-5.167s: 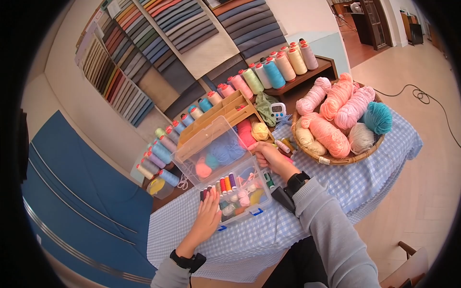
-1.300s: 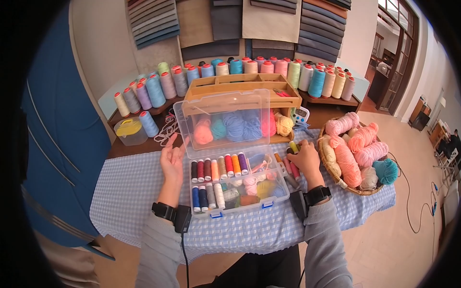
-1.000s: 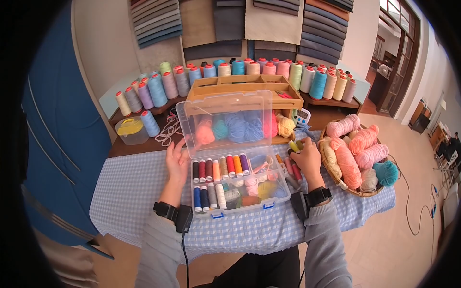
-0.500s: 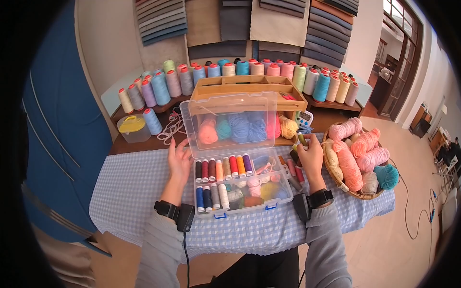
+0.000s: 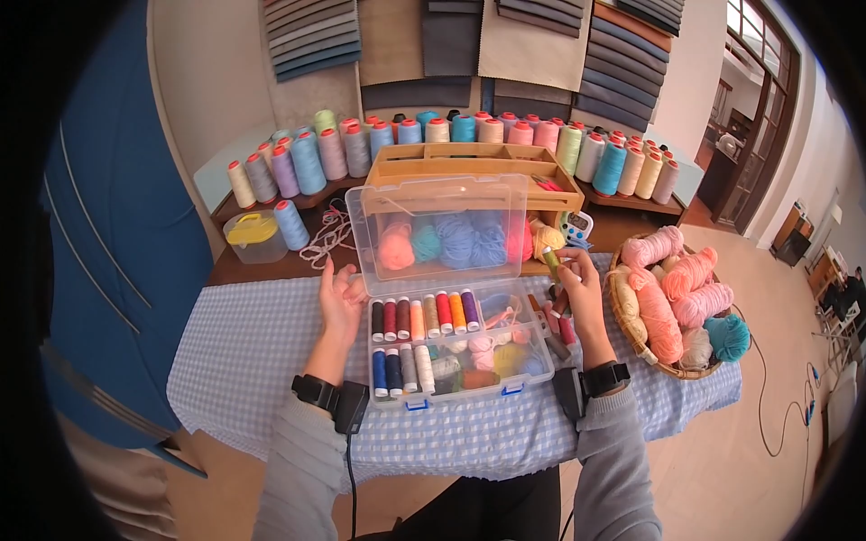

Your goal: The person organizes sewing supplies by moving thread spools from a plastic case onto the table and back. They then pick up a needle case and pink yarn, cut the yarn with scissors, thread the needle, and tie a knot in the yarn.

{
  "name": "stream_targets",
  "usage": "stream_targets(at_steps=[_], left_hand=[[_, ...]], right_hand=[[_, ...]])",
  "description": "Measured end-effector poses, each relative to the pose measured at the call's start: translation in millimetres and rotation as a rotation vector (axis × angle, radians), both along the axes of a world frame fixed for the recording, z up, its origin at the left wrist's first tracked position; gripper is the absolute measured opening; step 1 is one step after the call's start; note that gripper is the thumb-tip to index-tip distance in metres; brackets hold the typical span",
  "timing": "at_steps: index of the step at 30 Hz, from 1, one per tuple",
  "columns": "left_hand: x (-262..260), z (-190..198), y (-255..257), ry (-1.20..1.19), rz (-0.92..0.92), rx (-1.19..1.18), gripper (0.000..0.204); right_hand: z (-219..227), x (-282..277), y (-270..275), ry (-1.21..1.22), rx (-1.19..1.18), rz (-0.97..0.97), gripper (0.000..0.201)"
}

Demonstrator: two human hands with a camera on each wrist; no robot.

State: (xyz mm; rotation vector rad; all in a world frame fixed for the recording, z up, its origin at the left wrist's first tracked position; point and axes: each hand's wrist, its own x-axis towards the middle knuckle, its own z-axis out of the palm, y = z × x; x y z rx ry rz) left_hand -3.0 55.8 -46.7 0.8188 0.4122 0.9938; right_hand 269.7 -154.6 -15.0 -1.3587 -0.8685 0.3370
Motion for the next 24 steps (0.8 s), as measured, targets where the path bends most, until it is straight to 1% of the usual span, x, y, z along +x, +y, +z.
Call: stream_targets(at_steps=[2, 4, 5, 7, 11, 13, 17, 21, 23, 24], left_hand=[[-0.1, 0.3, -0.5, -0.006, -0.006, -0.030, 0.048], [-1.0, -0.6, -0.1, -0.006, -0.017, -0.030, 0.045], [-1.3, -1.4, 0.2, -0.006, -0.029, -0.031, 0.042], [-1.2, -4.5, 1.6, 0.014, -0.035, -0.028, 0.039], [-0.8, -3.5, -0.2, 0.033, -0.047, -0.032, 0.032], [-0.5, -6.1, 1.7, 0.031, -0.058, -0.031, 0.032], [-0.2, -10.7, 5.8, 0.042, -0.090, -0.003, 0.031], [0.5, -7.8, 2.9, 0.076, -0.070, -0.009, 0.029], [0.5, -7.5, 2.6, 0.075, -0.066, -0.013, 0.028], [0.4, -7.8, 2.8, 0.076, -0.067, -0.013, 0.028]], right_hand=[[0.6, -1.7, 0.0, 0.038, 0.036, 0.037, 0.022], [5.5, -7.5, -1.2, 0.172, 0.027, 0.122, 0.023], [5.0, -7.4, -0.7, 0.172, 0.026, 0.123, 0.023], [3.7, -6.9, 0.1, 0.222, 0.054, 0.219, 0.025], [6.9, -13.5, 2.8, 0.246, 0.099, 0.263, 0.028], [8.7, -18.1, 3.9, 0.307, 0.096, 0.337, 0.034], [11.4, -27.5, 6.0, 0.266, 0.062, 0.347, 0.041], [9.5, -22.3, 4.5, 0.220, 0.060, 0.358, 0.038], [10.2, -22.4, 3.4, 0.208, 0.031, 0.417, 0.035], [8.8, -21.8, 3.7, 0.208, 0.031, 0.416, 0.035]])
